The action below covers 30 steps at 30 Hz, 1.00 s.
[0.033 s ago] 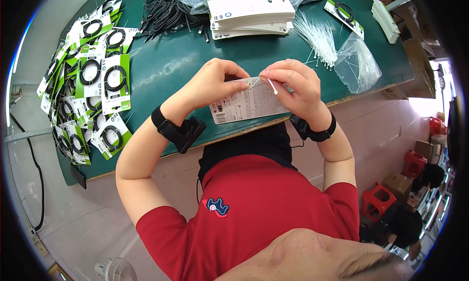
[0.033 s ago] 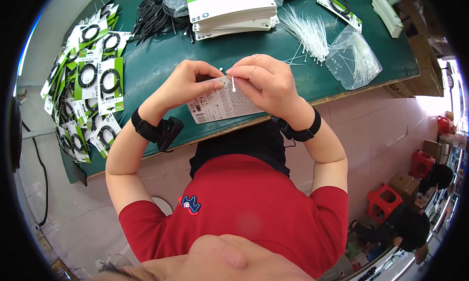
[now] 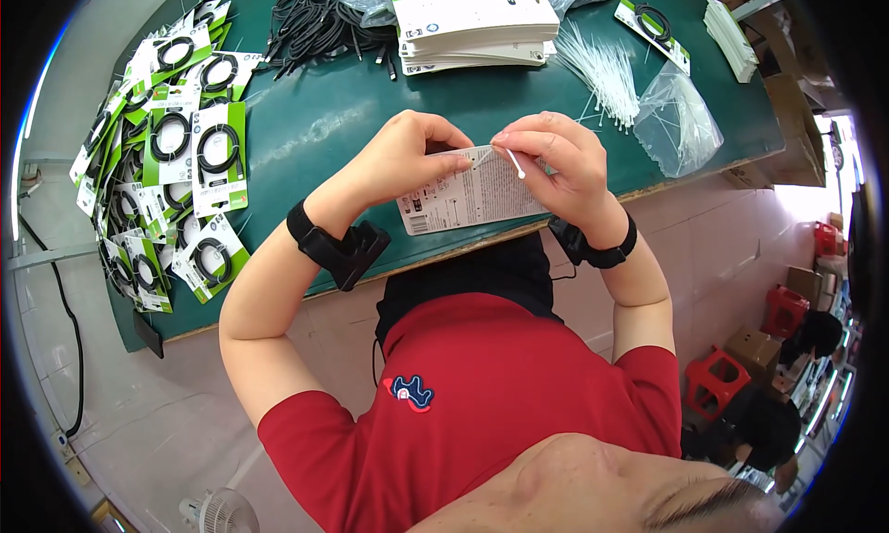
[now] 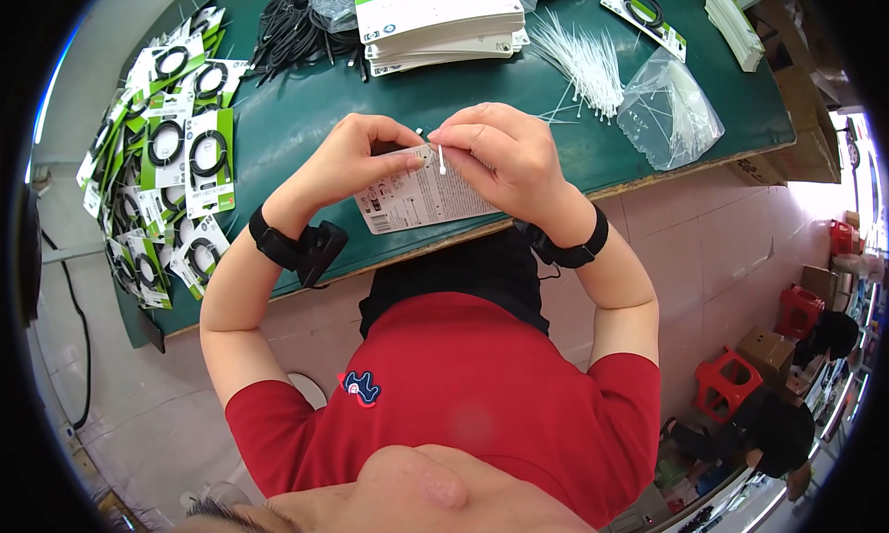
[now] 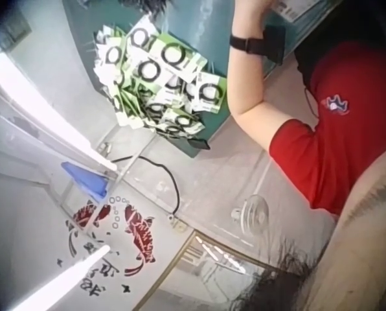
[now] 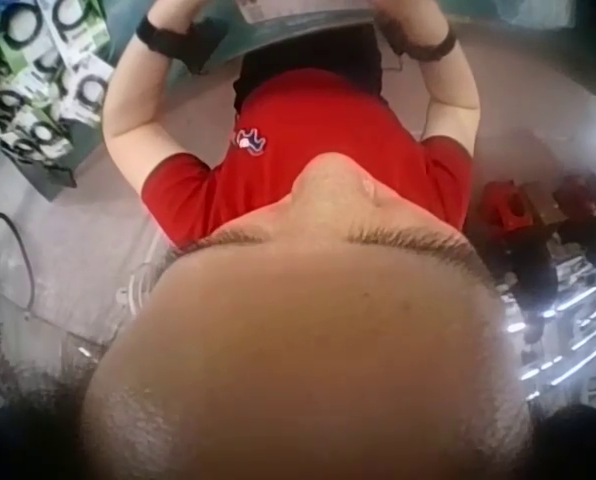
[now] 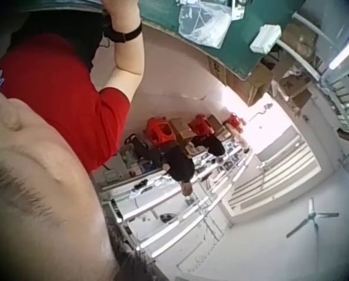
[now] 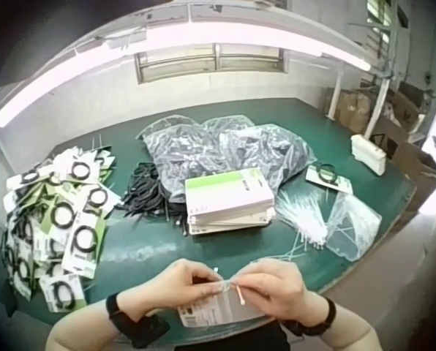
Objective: The person secures a coiled cable to a cardboard backing by threading a zip tie through the holes and tightening it. After setting the packaged cable aside, they pick up another cable, coil it by hand, and repeat the process with a new backing and zip tie.
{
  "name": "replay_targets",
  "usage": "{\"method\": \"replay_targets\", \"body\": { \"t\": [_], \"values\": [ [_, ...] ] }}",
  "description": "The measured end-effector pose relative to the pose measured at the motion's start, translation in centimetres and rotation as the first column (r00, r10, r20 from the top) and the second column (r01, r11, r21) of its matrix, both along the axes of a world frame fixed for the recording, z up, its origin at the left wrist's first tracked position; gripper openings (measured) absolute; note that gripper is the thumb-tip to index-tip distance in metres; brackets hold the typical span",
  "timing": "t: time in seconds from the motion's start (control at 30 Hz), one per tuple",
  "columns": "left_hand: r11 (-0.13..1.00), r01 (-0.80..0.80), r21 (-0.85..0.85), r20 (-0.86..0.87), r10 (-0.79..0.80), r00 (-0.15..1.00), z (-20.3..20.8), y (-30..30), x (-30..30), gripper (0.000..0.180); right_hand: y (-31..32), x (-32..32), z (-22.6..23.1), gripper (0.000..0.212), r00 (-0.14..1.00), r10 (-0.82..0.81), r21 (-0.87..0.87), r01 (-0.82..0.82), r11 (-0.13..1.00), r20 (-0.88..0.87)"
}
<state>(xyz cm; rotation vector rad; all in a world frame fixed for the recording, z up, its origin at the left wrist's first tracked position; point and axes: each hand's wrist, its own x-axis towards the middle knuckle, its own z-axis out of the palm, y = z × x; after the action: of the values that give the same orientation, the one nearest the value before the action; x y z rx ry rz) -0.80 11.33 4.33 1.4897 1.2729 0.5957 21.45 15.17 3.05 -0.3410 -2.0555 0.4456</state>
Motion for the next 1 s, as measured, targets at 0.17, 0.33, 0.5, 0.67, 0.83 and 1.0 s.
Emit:
{"method": "replay_targets", "body": {
  "t": [0.17,0.33,0.5,0.67,0.83,1.0],
  "values": [
    [1.000,0.003,-0.006,0.008,-0.003,1.000,0.2,0.0,-0.1,0.024,-0.4,-0.3,0.2,0.017,0.992,0.029,-0.153,-0.011,0.988,0.119],
    [1.000,-0.007,-0.007,0.015,0.007,1.000,0.0,-0.2,-0.3,0.024,-1.2,-1.2,-0.4,0.016,0.980,0.011,-0.218,0.033,0.975,0.197],
    [0.986,-0.045,-0.163,0.151,0.070,0.986,0.6,-1.0,-0.6,0.025,-1.6,-1.6,0.3,0.013,0.986,-0.022,-0.237,0.061,0.969,0.166],
    [0.957,-0.074,-0.281,0.244,0.146,0.959,1.6,-2.3,-0.3,0.028,-2.2,-1.6,1.7,0.012,0.975,-0.001,-0.291,0.067,0.954,0.221],
    [0.931,-0.119,-0.344,0.219,0.203,0.954,2.1,-3.3,0.3,0.027,-3.1,-1.6,2.5,0.012,0.968,0.085,-0.357,0.005,0.934,0.234],
    [0.949,-0.138,-0.283,0.186,0.196,0.963,1.1,-4.4,0.5,0.023,-3.7,-1.1,2.7,0.016,0.953,0.141,-0.388,-0.028,0.921,0.267]
  ]
}}
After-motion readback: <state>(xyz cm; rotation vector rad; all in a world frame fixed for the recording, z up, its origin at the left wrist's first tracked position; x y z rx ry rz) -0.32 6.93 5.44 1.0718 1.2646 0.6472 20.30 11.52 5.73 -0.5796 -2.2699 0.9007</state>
